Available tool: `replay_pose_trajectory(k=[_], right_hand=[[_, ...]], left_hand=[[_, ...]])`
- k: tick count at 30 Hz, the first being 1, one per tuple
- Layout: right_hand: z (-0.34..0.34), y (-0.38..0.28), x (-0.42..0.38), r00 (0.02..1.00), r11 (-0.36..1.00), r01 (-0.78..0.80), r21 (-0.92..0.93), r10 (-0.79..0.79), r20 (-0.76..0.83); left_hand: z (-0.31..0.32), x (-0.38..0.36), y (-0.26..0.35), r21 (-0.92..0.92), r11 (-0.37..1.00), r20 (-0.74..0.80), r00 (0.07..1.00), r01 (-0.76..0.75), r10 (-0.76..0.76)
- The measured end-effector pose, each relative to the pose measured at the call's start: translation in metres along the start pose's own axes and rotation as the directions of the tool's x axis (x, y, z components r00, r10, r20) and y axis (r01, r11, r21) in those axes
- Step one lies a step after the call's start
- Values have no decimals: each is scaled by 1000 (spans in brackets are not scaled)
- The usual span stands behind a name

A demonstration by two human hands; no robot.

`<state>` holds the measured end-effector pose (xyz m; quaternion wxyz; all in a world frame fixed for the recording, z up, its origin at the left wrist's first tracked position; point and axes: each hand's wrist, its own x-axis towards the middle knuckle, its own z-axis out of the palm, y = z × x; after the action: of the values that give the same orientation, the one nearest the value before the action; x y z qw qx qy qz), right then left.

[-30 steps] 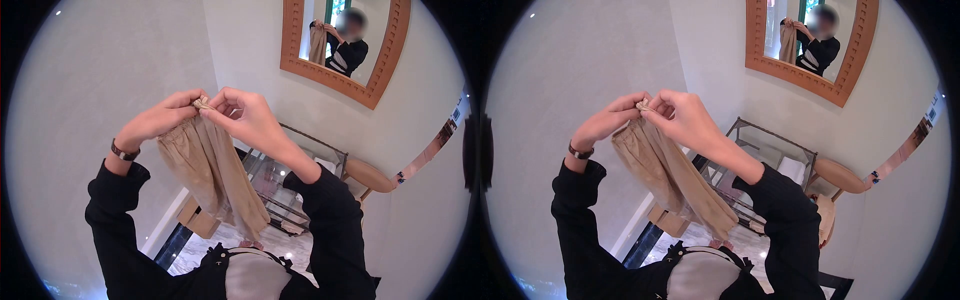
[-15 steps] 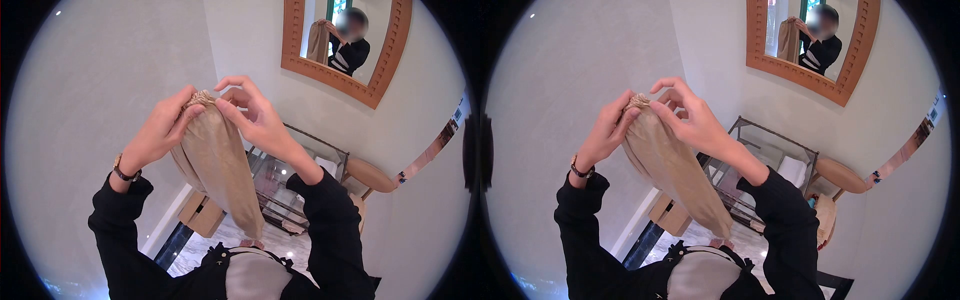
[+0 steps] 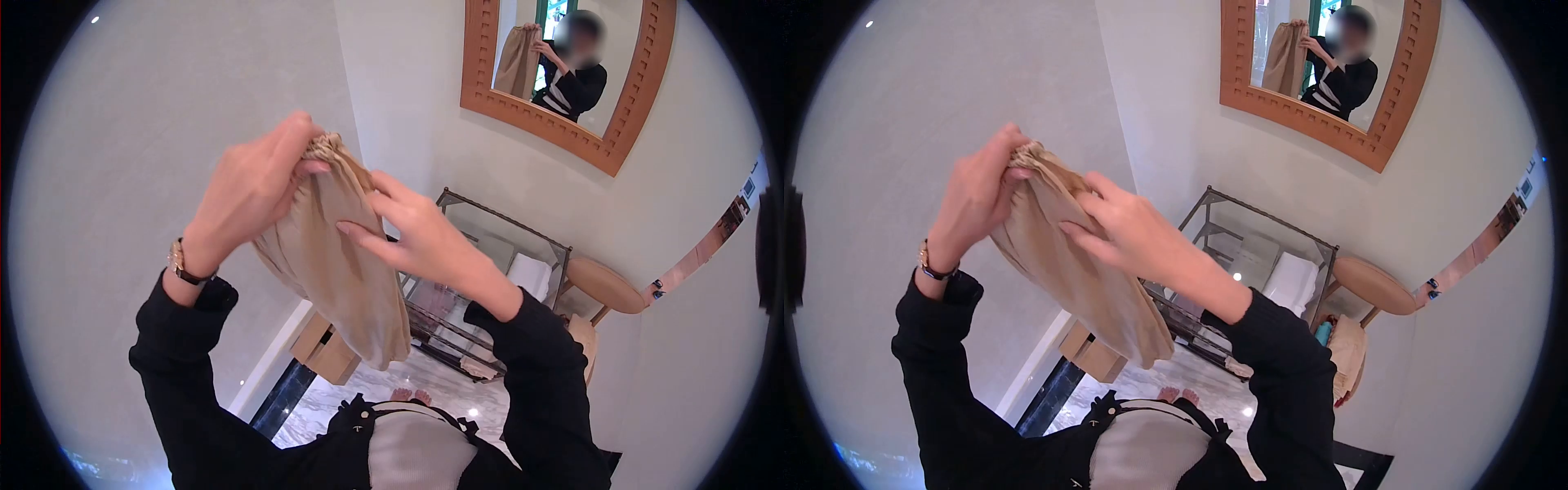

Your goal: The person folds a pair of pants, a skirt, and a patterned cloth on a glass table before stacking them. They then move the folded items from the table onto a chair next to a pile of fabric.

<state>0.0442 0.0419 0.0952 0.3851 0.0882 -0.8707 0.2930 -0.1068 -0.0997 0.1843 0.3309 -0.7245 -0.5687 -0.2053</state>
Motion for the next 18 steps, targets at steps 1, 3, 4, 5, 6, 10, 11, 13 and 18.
replay_pose_trajectory(k=[1,3,4,5,6,10,11,13,18], right_hand=[[9,6,-6,1000,1000,3,11,-3,-23],[25,14,-18,1000,994,17,112,-18,8],[32,18,-25,999,986,24,162,-28,23],[37,20,-32,996,986,-4,166,-11,89],[43,22,-39,988,985,-34,169,8,155],[78,47,-68,987,987,124,106,-133,85],[84,50,-73,990,986,73,148,-89,105],[92,52,-82,988,973,-32,230,-3,152],[112,62,-106,948,968,-176,178,117,297]], left_hand=[[-3,2,-5,72,996,-38,998,-52,55],[-13,7,-19,220,964,-100,980,-148,173],[-19,10,-26,279,945,-136,967,-172,217],[-27,14,-33,337,921,-168,951,-193,261],[-35,18,-42,393,895,-196,932,-211,306],[-76,25,-92,523,844,-327,885,-122,331],[-85,26,-94,607,794,-348,887,-35,305],[-104,32,-96,733,678,-370,865,49,338],[-147,67,-125,928,364,-300,734,77,610]])
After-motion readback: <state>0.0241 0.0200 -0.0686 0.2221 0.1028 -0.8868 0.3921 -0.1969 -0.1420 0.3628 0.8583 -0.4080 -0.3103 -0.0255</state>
